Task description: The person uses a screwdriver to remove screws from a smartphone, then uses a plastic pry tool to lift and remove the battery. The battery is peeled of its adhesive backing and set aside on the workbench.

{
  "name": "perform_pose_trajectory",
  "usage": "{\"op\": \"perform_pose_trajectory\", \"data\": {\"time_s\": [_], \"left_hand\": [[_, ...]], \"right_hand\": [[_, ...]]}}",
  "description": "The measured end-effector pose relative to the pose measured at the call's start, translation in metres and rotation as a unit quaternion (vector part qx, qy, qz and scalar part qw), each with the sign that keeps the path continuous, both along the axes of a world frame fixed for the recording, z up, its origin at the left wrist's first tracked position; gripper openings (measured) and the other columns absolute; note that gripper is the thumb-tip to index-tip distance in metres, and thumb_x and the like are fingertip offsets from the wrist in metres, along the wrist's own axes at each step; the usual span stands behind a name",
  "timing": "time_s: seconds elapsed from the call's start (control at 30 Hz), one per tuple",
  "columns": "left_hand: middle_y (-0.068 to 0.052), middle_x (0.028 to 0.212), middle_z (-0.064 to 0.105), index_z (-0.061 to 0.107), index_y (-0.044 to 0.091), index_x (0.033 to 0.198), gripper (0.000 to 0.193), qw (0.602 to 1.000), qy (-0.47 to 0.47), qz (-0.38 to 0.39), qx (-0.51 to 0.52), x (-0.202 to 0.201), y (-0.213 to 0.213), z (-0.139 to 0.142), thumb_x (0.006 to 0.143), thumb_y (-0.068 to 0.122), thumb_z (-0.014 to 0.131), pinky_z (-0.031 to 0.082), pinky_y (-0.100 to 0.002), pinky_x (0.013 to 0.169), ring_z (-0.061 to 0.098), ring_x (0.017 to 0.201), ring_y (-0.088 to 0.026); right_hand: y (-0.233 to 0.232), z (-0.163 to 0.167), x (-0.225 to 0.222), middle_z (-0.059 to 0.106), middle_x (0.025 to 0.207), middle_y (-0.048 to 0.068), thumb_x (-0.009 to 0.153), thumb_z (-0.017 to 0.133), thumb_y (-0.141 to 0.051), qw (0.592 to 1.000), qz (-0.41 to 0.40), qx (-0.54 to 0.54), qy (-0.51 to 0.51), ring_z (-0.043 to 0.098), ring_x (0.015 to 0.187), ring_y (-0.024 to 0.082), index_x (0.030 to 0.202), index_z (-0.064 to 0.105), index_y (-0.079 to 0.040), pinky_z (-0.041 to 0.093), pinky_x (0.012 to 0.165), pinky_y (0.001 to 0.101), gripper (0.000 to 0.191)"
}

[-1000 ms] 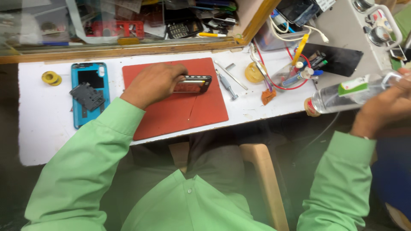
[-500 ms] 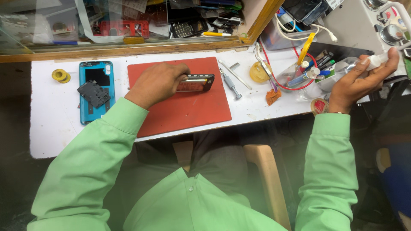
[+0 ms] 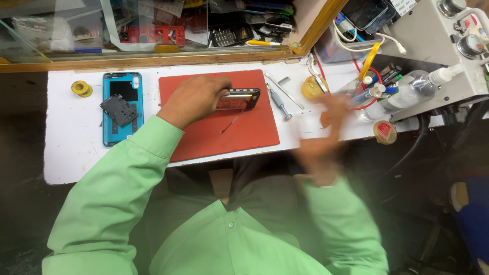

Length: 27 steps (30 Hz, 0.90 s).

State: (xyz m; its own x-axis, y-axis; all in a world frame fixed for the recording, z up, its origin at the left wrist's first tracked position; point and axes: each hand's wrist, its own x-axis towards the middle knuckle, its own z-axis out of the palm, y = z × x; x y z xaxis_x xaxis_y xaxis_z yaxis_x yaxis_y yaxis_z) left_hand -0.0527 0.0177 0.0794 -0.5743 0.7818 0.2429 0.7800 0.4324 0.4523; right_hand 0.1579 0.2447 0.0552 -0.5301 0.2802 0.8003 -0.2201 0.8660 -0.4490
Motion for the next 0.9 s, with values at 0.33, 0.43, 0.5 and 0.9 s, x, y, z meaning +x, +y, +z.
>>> {"op": "perform_pose_trajectory", "data": {"time_s": [0.33, 0.43, 0.5, 0.9], "left_hand": [[-0.018, 0.08, 0.071, 0.066, 0.01, 0.105, 0.017, 0.999, 0.037, -0.005, 0.004, -0.001, 0.003, -0.008, 0.096, 0.024, 0.062, 0.05, -0.057, 0.066, 0.067, 0.08, -0.043], [-0.017, 0.08, 0.071, 0.065, 0.01, 0.107, 0.017, 0.998, 0.054, -0.017, 0.009, -0.001, 0.001, -0.009, 0.095, 0.021, 0.061, 0.05, -0.056, 0.066, 0.068, 0.079, -0.042], [-0.017, 0.079, 0.07, 0.065, 0.01, 0.107, 0.016, 0.998, 0.054, -0.014, 0.007, -0.001, 0.001, -0.009, 0.096, 0.021, 0.061, 0.05, -0.056, 0.064, 0.067, 0.078, -0.042], [-0.018, 0.081, 0.07, 0.062, 0.006, 0.099, 0.025, 0.998, 0.063, -0.021, 0.009, -0.003, 0.006, -0.012, 0.087, 0.026, 0.072, 0.05, -0.055, 0.067, 0.067, 0.081, -0.041]], "right_hand": [[-0.097, -0.002, -0.082, 0.055, 0.127, 0.018, 0.077, 0.084, -0.016, 0.984, 0.009, 0.153, -0.096, 0.055, 0.118, 0.041, 0.126, 0.059, 0.003, 0.046, 0.103, 0.0489, 0.059], [-0.092, 0.005, -0.078, 0.053, 0.118, 0.022, 0.074, 0.09, -0.029, 0.985, 0.073, 0.128, -0.093, 0.053, 0.107, 0.042, 0.119, 0.056, 0.009, 0.044, 0.093, 0.0508, 0.068], [-0.09, 0.008, -0.076, 0.053, 0.116, 0.021, 0.071, 0.089, -0.027, 0.979, 0.063, 0.16, -0.11, 0.053, 0.107, 0.041, 0.118, 0.057, 0.007, 0.044, 0.095, 0.0507, 0.066], [-0.083, -0.004, -0.097, 0.052, 0.11, 0.016, 0.071, 0.088, -0.017, 0.967, 0.031, 0.219, -0.129, 0.052, 0.106, 0.036, 0.111, 0.059, 0.0, 0.043, 0.096, 0.0477, 0.052]]}}
